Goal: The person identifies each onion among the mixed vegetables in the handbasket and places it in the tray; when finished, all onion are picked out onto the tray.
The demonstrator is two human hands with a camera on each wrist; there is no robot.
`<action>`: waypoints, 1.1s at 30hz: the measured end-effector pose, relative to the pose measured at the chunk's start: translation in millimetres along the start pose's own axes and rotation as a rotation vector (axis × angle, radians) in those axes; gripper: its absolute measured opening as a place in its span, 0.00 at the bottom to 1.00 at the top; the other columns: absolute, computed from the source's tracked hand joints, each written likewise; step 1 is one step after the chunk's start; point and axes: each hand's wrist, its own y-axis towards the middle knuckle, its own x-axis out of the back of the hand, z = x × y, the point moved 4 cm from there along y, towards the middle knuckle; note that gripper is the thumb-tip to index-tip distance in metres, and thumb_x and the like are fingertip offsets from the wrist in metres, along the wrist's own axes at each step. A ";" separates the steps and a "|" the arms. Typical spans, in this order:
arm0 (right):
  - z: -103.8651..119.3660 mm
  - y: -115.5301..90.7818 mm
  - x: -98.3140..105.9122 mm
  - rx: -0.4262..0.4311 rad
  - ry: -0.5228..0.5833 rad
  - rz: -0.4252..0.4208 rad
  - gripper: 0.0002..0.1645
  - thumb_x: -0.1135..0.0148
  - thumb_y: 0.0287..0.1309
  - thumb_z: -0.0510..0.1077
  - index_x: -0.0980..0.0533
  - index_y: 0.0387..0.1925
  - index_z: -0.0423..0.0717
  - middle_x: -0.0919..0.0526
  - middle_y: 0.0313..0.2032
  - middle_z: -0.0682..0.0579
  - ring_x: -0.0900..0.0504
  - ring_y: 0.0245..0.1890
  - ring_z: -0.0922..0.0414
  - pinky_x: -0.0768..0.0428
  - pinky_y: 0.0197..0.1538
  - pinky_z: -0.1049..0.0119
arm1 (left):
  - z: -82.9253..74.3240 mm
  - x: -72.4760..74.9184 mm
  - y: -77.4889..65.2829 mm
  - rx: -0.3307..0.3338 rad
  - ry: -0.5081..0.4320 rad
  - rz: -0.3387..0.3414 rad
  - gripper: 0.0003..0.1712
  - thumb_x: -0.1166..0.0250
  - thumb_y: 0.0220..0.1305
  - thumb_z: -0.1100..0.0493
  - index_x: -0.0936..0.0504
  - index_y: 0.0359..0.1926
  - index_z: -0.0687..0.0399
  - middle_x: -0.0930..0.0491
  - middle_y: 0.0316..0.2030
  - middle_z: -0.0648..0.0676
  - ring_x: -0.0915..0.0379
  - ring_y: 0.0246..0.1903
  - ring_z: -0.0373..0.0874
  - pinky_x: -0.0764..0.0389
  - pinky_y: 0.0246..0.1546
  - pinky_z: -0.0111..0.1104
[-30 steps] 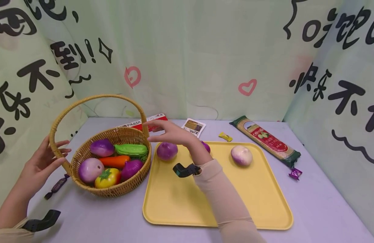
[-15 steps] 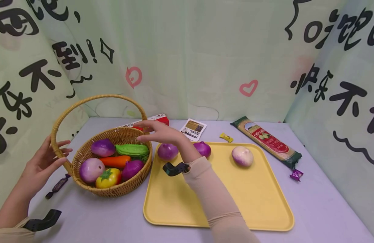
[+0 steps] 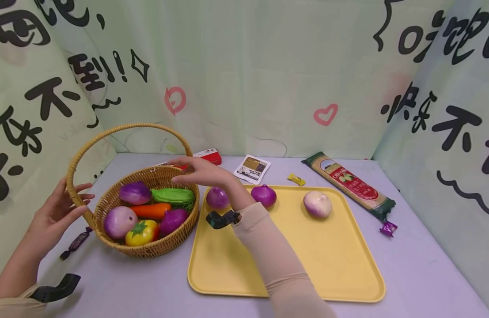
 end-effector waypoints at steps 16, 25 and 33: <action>9.5 31.5 -12.8 0.009 0.039 0.002 0.28 0.44 0.63 0.50 0.33 0.64 0.52 0.28 0.62 0.51 0.26 0.59 0.53 0.22 0.56 0.66 | -0.4 0.9 -2.0 0.059 0.018 -0.013 0.49 0.44 0.62 0.74 0.58 0.74 0.39 0.34 0.58 0.28 0.31 0.51 0.19 0.26 0.42 0.11; 11.5 40.9 -22.4 -0.011 0.046 0.013 0.26 0.44 0.63 0.50 0.32 0.63 0.53 0.27 0.60 0.54 0.26 0.58 0.57 0.23 0.54 0.70 | 0.4 0.5 -0.7 0.040 0.011 -0.006 0.49 0.44 0.61 0.75 0.58 0.74 0.40 0.34 0.58 0.29 0.31 0.51 0.19 0.26 0.42 0.12; 12.9 54.7 -30.8 -0.042 0.034 0.021 0.27 0.44 0.63 0.53 0.31 0.63 0.53 0.27 0.61 0.53 0.29 0.62 0.55 0.25 0.58 0.69 | 0.7 0.2 0.3 0.038 0.010 0.000 0.50 0.44 0.62 0.74 0.59 0.74 0.40 0.34 0.58 0.28 0.31 0.52 0.19 0.27 0.43 0.11</action>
